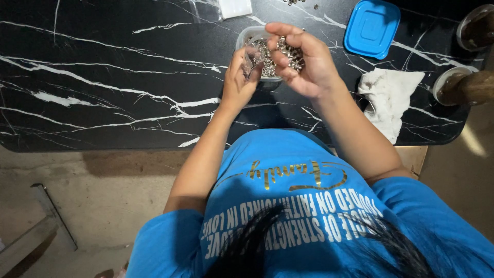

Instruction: Sorting small metal rivets or studs into a container.

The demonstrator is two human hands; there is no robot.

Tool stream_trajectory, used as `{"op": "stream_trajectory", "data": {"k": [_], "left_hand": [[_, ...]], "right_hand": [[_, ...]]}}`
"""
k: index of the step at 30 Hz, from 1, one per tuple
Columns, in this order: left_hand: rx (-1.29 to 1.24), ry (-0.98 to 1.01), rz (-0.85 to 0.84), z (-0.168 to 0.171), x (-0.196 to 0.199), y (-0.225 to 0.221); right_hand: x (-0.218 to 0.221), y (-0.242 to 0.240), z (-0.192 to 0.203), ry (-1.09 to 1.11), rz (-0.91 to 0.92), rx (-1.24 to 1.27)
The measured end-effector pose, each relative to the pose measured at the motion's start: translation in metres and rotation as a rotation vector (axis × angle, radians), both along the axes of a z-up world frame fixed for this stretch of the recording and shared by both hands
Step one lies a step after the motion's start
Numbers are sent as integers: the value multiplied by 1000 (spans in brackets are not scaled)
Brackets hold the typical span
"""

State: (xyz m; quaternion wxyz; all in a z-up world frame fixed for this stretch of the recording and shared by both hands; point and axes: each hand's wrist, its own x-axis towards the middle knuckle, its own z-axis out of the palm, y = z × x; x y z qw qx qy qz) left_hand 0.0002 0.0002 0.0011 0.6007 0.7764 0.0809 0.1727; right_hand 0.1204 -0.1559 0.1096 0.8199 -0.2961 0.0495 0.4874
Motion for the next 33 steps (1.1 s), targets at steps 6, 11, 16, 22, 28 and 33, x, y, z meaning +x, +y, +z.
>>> {"op": "stream_trajectory", "data": {"k": [6,11,16,22,28,33], "left_hand": [[-51,13,-7,4,-1,0],[-115,25,-4,1,1,-3],[-29,0,4,2,0,-1],[22,14,-6,4,0,1],[89,-44,-14,1,-1,2],[24,34,-13,-5,0,2]], "right_hand": [[0,-11,-11,-97,15,19],[-1,-15,-19,-74,30,89],[-3,-9,-5,-96,36,-19],[-9,-5,-4,-279,53,-126],[-12,1,0,-386,110,-138],[-10,2,7,-354,97,-98]]}}
